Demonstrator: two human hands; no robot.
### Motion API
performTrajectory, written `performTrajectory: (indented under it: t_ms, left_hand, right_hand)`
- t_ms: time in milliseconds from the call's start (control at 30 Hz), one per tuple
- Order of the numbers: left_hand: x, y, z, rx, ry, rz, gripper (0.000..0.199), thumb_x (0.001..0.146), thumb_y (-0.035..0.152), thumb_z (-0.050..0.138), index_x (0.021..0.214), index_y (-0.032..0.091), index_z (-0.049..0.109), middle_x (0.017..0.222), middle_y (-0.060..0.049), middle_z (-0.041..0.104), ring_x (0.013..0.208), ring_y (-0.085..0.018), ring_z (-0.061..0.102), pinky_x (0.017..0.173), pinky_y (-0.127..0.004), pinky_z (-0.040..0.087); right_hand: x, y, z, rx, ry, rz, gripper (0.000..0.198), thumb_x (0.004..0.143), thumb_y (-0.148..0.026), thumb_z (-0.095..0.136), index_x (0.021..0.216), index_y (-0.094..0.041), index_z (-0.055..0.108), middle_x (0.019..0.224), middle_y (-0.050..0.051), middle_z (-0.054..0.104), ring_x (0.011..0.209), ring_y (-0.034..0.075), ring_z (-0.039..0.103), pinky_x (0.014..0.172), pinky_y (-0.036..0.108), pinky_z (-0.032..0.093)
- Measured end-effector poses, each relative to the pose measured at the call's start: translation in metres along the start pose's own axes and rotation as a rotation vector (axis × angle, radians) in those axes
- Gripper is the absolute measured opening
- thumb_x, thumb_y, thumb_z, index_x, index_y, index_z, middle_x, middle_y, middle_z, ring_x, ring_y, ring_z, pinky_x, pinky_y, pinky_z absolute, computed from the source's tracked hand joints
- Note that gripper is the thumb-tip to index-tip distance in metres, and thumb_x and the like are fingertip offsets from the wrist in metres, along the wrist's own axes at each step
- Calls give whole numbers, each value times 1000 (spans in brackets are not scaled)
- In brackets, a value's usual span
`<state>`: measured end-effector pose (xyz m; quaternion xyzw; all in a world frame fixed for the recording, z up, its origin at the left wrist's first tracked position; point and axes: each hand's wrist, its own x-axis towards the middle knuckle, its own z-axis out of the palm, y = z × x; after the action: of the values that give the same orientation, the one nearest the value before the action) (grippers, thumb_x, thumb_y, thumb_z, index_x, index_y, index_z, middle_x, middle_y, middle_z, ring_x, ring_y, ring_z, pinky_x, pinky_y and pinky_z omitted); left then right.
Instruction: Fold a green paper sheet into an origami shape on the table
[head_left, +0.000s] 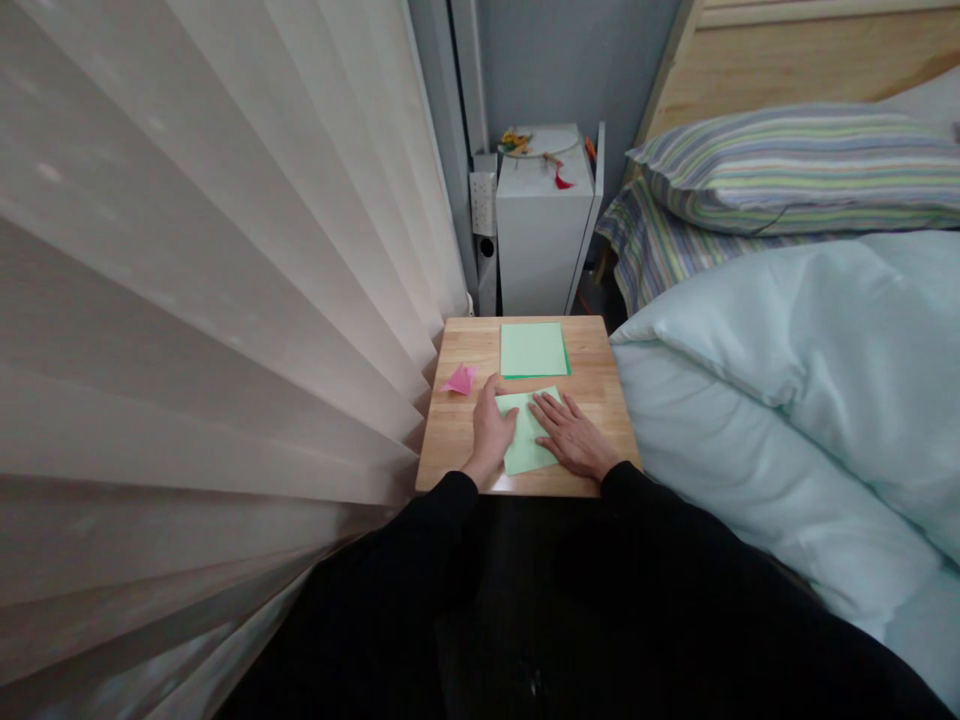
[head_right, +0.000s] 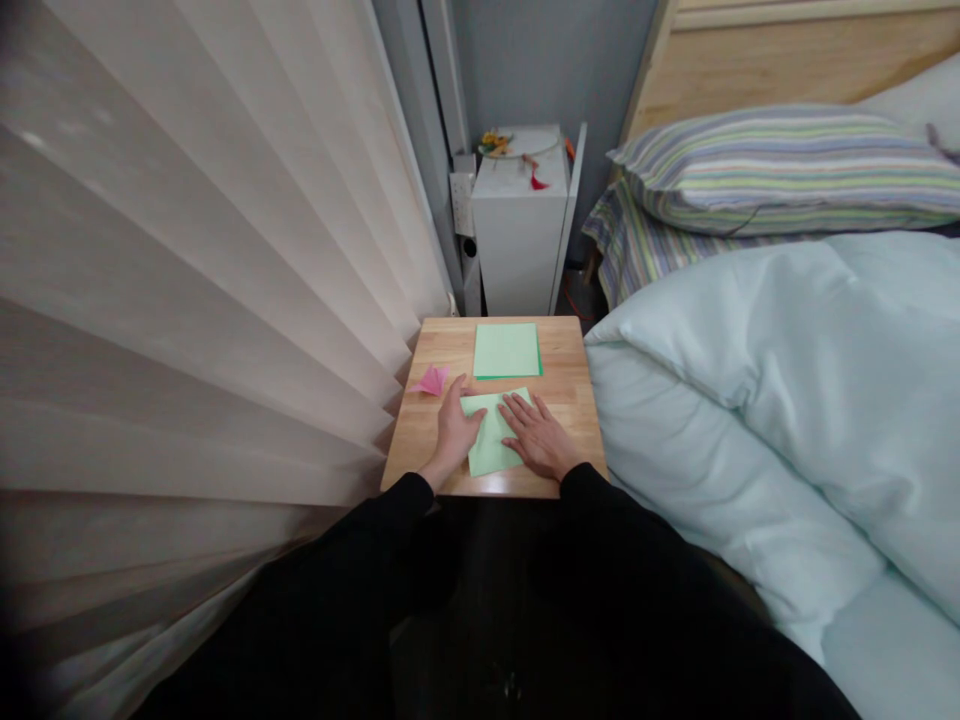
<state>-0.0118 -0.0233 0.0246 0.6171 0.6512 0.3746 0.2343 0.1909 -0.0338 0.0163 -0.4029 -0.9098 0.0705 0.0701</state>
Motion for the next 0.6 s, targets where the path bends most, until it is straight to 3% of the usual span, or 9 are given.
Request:
performTrajectory:
  t_ms: [67, 167, 233, 300, 433, 600]
  left_hand:
    - [2, 0, -2, -68, 31, -93, 72, 82, 9, 65, 149, 18, 41, 131, -13, 65, 115, -24, 65, 101, -40, 55]
    - [3, 1, -6, -121, -89, -164, 58, 78, 6, 62, 135, 15, 57, 117, -12, 72, 98, -23, 70, 90, -38, 59]
    - [2, 3, -9, -39, -169, -98, 50, 75, 3, 57, 123, 14, 68, 109, -11, 74, 94, -23, 70, 90, -39, 59]
    - [-1, 6, -10, 95, -209, 55, 51, 75, 2, 53, 121, 15, 71, 113, -11, 73, 103, -24, 68, 96, -40, 56]
    - [-7, 5, -12, 349, -322, 388, 64, 78, 3, 49, 141, 13, 58, 144, -14, 59, 137, -28, 51, 116, -45, 42]
    - [-12, -7, -12, 529, -486, 587, 74, 86, -2, 35, 159, 8, 23, 164, -22, 34, 155, -25, 28, 126, -49, 26]
  right_hand:
    - [-1, 0, 1, -25, 21, 21, 66, 105, -48, 39, 160, -12, 31, 168, 16, 25, 157, 30, 18, 127, 56, 12]
    - [-2, -6, 5, -71, 62, 125, 72, 103, -53, 42, 159, -9, 32, 168, 20, 24, 157, 34, 18, 126, 62, 8]
    - [-3, -8, 7, -78, 68, 184, 68, 105, -49, 39, 158, -7, 33, 167, 21, 25, 156, 34, 22, 125, 64, 8]
    - [-4, -6, 8, -60, 50, 193, 64, 106, -42, 35, 159, -7, 31, 166, 20, 27, 155, 32, 25, 125, 63, 10]
    - [-4, 5, 6, -12, 13, 100, 62, 106, -37, 34, 161, -8, 26, 167, 18, 28, 156, 28, 24, 126, 59, 12]
    - [-4, 8, 5, -22, 34, 107, 62, 106, -38, 34, 161, -10, 26, 167, 16, 29, 156, 29, 22, 126, 62, 8]
